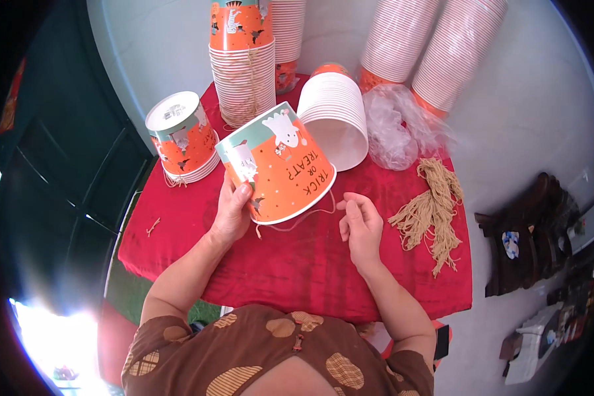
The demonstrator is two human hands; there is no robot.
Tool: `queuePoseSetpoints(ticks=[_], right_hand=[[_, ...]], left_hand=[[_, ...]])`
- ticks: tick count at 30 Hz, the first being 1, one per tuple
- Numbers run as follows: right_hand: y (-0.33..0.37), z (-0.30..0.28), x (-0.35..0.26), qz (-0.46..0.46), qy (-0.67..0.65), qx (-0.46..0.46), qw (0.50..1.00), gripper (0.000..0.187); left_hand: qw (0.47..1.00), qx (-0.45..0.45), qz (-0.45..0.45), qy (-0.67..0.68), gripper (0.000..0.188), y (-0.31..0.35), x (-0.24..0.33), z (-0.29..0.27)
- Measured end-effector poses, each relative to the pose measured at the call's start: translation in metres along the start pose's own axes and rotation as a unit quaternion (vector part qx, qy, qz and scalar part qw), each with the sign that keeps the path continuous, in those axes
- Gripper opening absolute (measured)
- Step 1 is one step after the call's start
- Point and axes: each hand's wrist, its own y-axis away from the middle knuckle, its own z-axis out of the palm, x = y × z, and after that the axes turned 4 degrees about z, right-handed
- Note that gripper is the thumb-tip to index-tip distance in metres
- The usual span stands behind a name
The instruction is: Attaching strings to paper buckets.
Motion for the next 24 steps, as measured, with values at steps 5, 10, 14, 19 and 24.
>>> queuePoseSetpoints(ticks=[5,10,14,19,24], right_hand=[[0.010,0.007,0.003,-0.219,0.130,-0.104,0.961,0.016],[0.020,0.015,0.007,-0.003,-0.050,-0.249,0.967,0.025],[0.017,0.006,0.015,0.110,-0.165,-0.247,0.949,0.025],[0.013,0.004,-0.002,0.146,-0.268,-0.246,0.920,0.026],[0.014,0.006,0.005,0.130,-0.282,-0.262,0.914,0.031]], left_hand=[[0.998,0.054,0.026,-0.026,0.091,0.005,-0.007,0.009],[0.995,0.034,0.020,-0.096,0.103,0.018,-0.012,0.019],[0.990,-0.008,-0.005,-0.139,0.110,0.017,-0.009,0.024],[0.987,-0.020,-0.015,-0.158,0.113,0.010,-0.007,0.012],[0.994,0.001,-0.028,-0.107,0.108,0.011,-0.015,0.013]])
